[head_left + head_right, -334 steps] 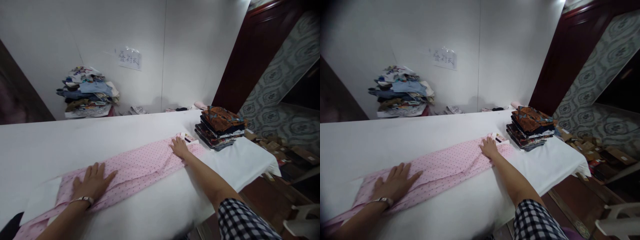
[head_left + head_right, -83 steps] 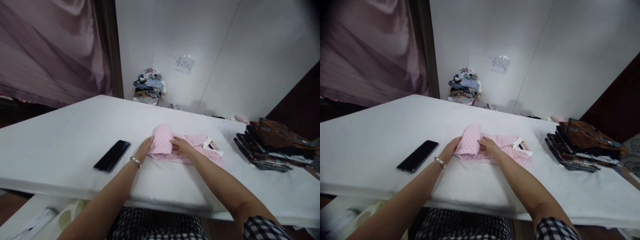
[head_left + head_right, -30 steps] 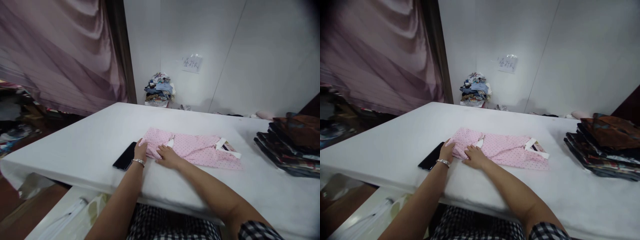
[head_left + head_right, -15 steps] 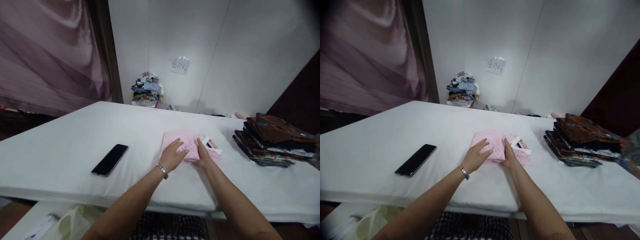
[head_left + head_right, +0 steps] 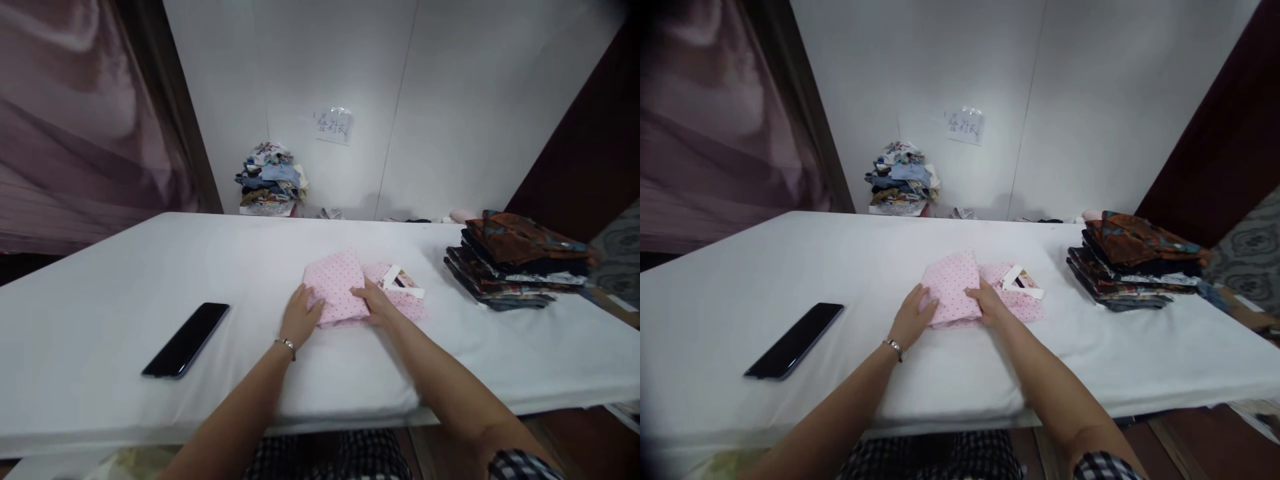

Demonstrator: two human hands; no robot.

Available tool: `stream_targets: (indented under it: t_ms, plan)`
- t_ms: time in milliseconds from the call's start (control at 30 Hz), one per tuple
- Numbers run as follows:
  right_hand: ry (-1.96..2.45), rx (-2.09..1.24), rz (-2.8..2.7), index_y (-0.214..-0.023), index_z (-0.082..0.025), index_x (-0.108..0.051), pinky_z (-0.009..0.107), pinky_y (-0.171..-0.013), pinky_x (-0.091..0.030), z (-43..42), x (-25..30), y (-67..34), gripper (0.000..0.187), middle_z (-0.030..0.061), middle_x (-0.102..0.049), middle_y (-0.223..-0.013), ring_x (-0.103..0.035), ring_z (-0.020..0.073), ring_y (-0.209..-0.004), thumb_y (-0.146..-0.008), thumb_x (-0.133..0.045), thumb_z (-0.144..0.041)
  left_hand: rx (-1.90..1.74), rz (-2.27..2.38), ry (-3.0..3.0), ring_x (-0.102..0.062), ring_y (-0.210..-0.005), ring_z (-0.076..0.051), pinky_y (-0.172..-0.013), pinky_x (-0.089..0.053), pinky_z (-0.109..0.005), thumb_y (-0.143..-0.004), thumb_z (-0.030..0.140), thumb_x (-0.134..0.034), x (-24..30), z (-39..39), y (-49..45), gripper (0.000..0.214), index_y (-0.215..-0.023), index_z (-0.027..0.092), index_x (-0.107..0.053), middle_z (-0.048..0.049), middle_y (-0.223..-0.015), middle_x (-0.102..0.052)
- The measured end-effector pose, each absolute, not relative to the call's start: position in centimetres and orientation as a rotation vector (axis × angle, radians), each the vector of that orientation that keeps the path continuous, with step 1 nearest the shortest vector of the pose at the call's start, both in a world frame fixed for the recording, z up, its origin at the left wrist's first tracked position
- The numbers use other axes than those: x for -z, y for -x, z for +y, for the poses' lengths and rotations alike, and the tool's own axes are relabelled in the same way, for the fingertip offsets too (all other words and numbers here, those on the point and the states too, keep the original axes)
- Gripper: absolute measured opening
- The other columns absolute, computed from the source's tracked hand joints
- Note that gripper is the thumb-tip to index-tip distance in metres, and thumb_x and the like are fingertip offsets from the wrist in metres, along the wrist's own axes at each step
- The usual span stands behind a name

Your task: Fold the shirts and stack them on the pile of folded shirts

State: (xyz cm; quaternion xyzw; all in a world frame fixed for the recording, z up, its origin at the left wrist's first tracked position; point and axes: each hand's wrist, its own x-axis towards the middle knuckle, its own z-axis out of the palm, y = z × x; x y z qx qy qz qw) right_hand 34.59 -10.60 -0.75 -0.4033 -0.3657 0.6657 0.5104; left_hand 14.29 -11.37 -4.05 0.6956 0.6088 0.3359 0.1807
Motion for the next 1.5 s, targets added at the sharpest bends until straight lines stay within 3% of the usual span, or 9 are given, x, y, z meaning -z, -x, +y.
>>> stream_targets:
  t_ms: [300,567,667,767,933,1067,1233,1367,1500]
  plan:
    - [1.174,-1.601,-0.925,-0.120,-0.023,-0.053,0.046,-0.076,-0.055,-9.0,2.6,-33.8,0.056,0.0080,-0.070,-0.101,-0.067,0.0262,-0.085,-0.066,-0.064,-0.013,-1.002,1.742,-1.848,-0.041,-0.134,-0.025,-0.114,-0.032,-0.042,-0.086,0.045,-0.049,4.0,-10.8,-13.0,0.050,-0.126,0.016,-0.056,-0.0129,-0.146,-0.045]
    - [1.607,-0.944,-1.276,-0.140,-0.027,-0.044,0.047,-0.101,-0.038,-9.9,3.5,-36.4,0.076,0.0093,-0.063,-0.121,-0.056,0.0295,-0.112,-0.069,-0.071,-0.024,-0.824,1.754,-2.025,-0.046,-0.131,-0.027,-0.111,-0.036,-0.043,-0.084,0.036,-0.052,4.4,-10.8,-13.2,0.046,-0.126,0.018,-0.057,-0.0112,-0.149,-0.040]
    - [1.619,-0.861,-1.385,-0.133,-0.026,-0.052,0.046,-0.102,-0.037,-10.6,3.3,-36.9,0.065,0.0098,-0.062,-0.122,-0.054,0.0299,-0.115,-0.070,-0.070,-0.024,-0.756,1.754,-2.058,-0.044,-0.132,-0.027,-0.111,-0.035,-0.042,-0.086,0.037,-0.049,4.1,-11.2,-13.4,0.048,-0.128,0.016,-0.055,-0.0122,-0.151,-0.038]
    - [1.552,-0.822,-1.389,-0.123,-0.025,-0.060,0.044,-0.095,-0.044,-12.0,3.3,-37.6,0.053,0.0078,-0.064,-0.116,-0.058,0.0273,-0.105,-0.071,-0.069,-0.025,-0.681,1.777,-2.080,-0.039,-0.136,-0.027,-0.112,-0.033,-0.042,-0.087,0.037,-0.047,3.7,-11.5,-13.6,0.050,-0.130,0.014,-0.054,-0.0139,-0.152,-0.035]
    - [1.416,-1.084,-0.956,-0.110,-0.020,-0.062,0.035,-0.063,-0.054,-17.2,3.1,-39.1,0.042,0.0087,-0.067,-0.106,-0.064,0.0178,-0.069,-0.070,-0.073,-0.031,-0.599,1.763,-2.161,-0.032,-0.139,-0.031,-0.111,-0.031,-0.049,-0.087,0.044,-0.048,2.0,-10.5,-13.9,0.053,-0.129,0.014,-0.055,-0.0162,-0.152,-0.034]
    - [1.260,-1.564,-0.489,-0.095,-0.018,-0.061,0.034,-0.066,-0.058,-21.5,2.1,-39.5,0.034,0.0121,-0.069,-0.104,-0.070,0.0231,-0.084,-0.069,-0.079,-0.033,-0.518,1.636,-2.310,-0.026,-0.142,-0.028,-0.115,-0.023,-0.048,-0.087,0.048,-0.047,-0.4,-6.8,-15.4,0.055,-0.133,0.019,-0.051,-0.0127,-0.154,-0.031]
    - [1.114,-1.695,-0.307,-0.090,-0.017,-0.063,0.033,-0.070,-0.059,-21.5,1.2,-37.7,0.025,0.0124,-0.068,-0.110,-0.068,0.0232,-0.097,-0.073,-0.077,-0.029,-0.251,1.392,-2.448,-0.020,-0.144,-0.028,-0.116,-0.013,-0.050,-0.079,0.048,-0.057,-1.5,0.4,-20.2,0.067,-0.139,0.021,-0.043,-0.0118,-0.154,-0.030]
    - [0.971,-1.678,-0.173,-0.084,-0.017,-0.065,0.026,-0.063,-0.057,-18.9,1.8,-35.5,0.016,0.0080,-0.069,-0.098,-0.068,0.0199,-0.092,-0.078,-0.073,-0.030,-0.099,1.329,-2.401,-0.039,-0.135,-0.032,-0.110,-0.029,-0.047,-0.065,0.048,-0.070,-0.7,4.9,-23.6,0.080,-0.137,0.022,-0.046,-0.0149,-0.144,-0.046]
    - [0.999,-1.580,-0.137,-0.078,-0.019,-0.062,0.018,-0.043,-0.044,-16.4,3.0,-34.3,0.018,0.0008,-0.063,-0.071,-0.061,0.0110,-0.059,-0.075,-0.075,-0.031,-0.053,1.294,-2.335,-0.057,-0.118,-0.034,-0.096,-0.045,-0.042,-0.053,0.043,-0.078,-0.2,6.7,-25.6,0.084,-0.131,0.023,-0.053,-0.0154,-0.131,-0.059]
